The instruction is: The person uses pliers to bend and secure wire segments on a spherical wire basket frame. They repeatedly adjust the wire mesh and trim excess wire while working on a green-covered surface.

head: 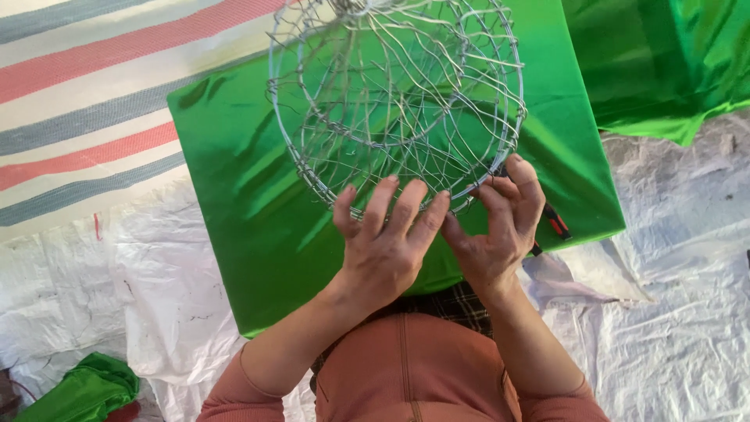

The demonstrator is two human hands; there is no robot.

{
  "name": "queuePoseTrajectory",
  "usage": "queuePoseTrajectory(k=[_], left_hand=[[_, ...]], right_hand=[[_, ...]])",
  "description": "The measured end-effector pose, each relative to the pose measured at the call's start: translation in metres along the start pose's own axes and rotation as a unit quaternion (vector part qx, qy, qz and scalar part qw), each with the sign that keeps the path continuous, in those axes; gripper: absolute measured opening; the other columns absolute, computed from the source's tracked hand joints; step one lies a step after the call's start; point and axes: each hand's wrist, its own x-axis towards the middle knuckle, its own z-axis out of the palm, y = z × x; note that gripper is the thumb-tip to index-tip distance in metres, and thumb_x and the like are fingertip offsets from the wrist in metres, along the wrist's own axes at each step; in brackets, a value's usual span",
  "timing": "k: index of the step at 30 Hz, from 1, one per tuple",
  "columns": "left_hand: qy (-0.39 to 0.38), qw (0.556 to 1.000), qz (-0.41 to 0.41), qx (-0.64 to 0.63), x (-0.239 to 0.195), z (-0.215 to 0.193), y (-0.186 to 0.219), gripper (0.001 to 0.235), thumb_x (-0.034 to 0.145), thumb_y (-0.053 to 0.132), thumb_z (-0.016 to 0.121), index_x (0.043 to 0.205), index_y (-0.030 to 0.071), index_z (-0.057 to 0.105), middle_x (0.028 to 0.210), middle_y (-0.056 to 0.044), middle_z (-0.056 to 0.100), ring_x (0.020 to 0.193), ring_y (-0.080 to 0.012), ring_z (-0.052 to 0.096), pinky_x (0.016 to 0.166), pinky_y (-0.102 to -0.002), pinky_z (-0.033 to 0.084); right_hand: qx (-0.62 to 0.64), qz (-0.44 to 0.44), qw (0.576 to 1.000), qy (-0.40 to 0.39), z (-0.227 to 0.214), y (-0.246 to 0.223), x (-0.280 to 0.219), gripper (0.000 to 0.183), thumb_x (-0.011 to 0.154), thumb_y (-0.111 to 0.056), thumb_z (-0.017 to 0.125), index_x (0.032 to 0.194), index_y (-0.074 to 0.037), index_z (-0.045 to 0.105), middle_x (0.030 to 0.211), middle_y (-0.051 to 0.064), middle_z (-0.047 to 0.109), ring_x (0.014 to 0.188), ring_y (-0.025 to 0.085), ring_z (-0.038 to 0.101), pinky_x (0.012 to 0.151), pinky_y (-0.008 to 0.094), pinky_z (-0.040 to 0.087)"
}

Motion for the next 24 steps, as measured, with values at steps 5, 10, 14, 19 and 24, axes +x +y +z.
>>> queuePoseTrajectory(k=[5,10,14,19,24], left_hand=[[0.026,1.0,-0.011,0.011,0.002,0.013,0.0,0.015,0.096,0.014,0.069,0.102,0.028,0.067,0.114,0.001,0.058,0.113,-0.0196,0.052,0.104,-0.049,0.018],[0.033,0.997,-0.008,-0.065,-0.005,0.023,0.001,0.013,0.098,0.007,0.064,0.101,0.019,0.067,0.104,-0.001,0.058,0.082,-0.0139,0.055,0.101,-0.053,0.019],[0.043,0.99,-0.016,-0.135,-0.003,0.024,0.001,0.009,0.092,0.009,0.076,0.1,0.009,0.072,0.098,-0.004,0.057,0.069,-0.0124,0.054,0.098,-0.044,0.031],[0.034,0.986,-0.027,-0.161,-0.005,0.023,0.001,0.009,0.094,0.008,0.075,0.103,0.009,0.072,0.094,-0.001,0.05,0.065,-0.0112,0.051,0.094,-0.037,0.03],[0.017,0.983,-0.034,-0.18,-0.004,0.021,0.002,0.019,0.094,0.001,0.069,0.109,0.009,0.075,0.096,-0.001,0.048,0.064,-0.0122,0.05,0.088,-0.034,0.027]], right_hand=[[-0.025,0.004,0.999,0.047,0.003,-0.01,0.017,0.055,0.083,-0.02,0.095,0.118,0.004,0.06,0.141,0.024,0.046,0.108,0.04,0.067,0.099,0.051,0.059],[-0.033,-0.01,0.999,0.034,0.002,-0.006,0.02,0.069,0.077,-0.019,0.095,0.13,0.01,0.06,0.144,0.03,0.046,0.088,0.038,0.071,0.09,0.052,0.062],[-0.014,0.019,1.0,-0.014,-0.008,-0.01,0.027,0.056,0.077,-0.015,0.095,0.121,0.008,0.068,0.149,0.028,0.04,0.083,0.032,0.071,0.083,0.051,0.061],[0.011,0.039,0.999,-0.03,-0.006,-0.012,0.024,0.048,0.075,-0.01,0.094,0.114,0.005,0.07,0.149,0.025,0.042,0.076,0.028,0.071,0.078,0.047,0.061],[0.007,0.063,0.997,-0.043,-0.005,-0.006,0.017,0.038,0.077,-0.008,0.091,0.11,-0.001,0.073,0.153,0.022,0.044,0.073,0.025,0.074,0.098,0.048,0.057]])
